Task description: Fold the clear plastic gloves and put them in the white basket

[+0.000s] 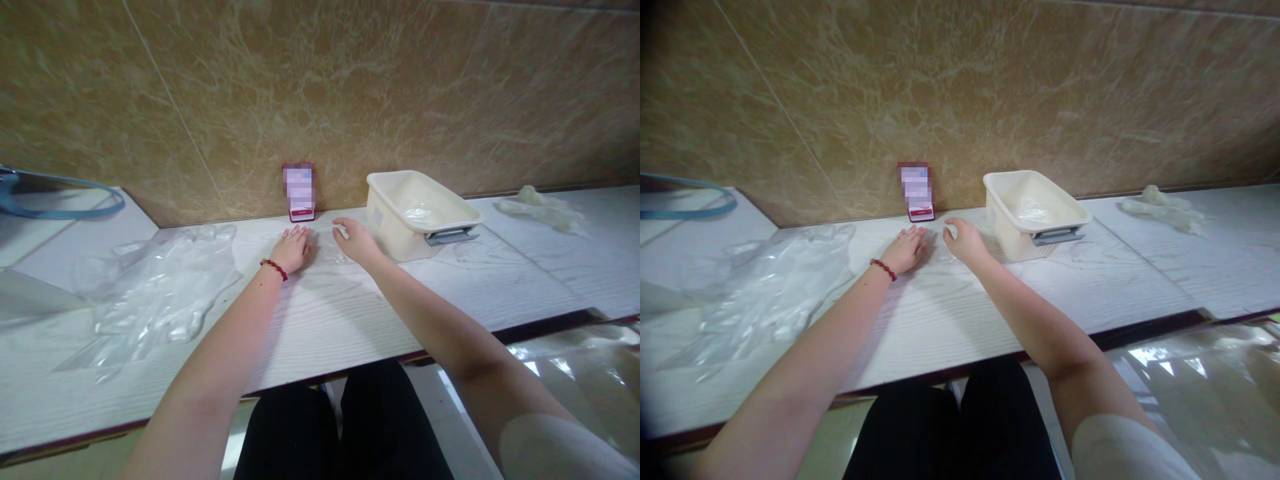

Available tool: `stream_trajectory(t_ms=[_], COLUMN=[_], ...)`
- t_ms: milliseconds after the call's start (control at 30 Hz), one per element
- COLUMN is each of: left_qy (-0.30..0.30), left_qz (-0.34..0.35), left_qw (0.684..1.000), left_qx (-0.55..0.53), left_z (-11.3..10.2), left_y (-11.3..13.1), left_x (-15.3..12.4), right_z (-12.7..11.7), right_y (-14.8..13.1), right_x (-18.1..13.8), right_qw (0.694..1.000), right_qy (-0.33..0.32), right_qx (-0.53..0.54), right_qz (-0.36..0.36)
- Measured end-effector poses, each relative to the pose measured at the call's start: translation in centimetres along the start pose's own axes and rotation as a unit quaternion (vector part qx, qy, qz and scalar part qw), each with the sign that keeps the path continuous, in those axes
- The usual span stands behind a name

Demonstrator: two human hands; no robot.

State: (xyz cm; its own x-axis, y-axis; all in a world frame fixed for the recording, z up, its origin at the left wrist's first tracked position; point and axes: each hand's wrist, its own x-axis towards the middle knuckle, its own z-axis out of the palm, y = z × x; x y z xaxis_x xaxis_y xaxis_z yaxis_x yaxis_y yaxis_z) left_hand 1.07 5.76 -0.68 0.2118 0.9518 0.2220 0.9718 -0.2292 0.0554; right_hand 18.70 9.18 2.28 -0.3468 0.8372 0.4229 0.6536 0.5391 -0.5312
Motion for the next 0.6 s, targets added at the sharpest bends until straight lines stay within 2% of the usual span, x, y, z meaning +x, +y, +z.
stream_trajectory(t_ms=[133,333,433,600], left_qy=[-0.001,-0.046,-0.062,-0.076], left_qz=[0.009,0.024,0.031,0.004], left_qw=[1.000,0.998,0.998,0.997], left_qx=[0.006,0.019,0.011,0.001], left_z=[0.1,0.6,0.8,1.0], left_y=[0.1,-0.1,-0.1,0.0], left_x=[0.0,0.2,0.1,0.2], right_z=[0.8,5.6,6.9,7.2], right_y=[-1.8,-3.4,-3.0,-2.0], right_x=[1.2,1.5,0.9,0.1], right_qw=[0.998,0.987,0.986,0.982], right_qy=[-0.052,-0.147,-0.149,-0.153], right_qx=[-0.039,-0.059,-0.075,-0.109], right_qz=[0.019,0.006,-0.015,-0.033])
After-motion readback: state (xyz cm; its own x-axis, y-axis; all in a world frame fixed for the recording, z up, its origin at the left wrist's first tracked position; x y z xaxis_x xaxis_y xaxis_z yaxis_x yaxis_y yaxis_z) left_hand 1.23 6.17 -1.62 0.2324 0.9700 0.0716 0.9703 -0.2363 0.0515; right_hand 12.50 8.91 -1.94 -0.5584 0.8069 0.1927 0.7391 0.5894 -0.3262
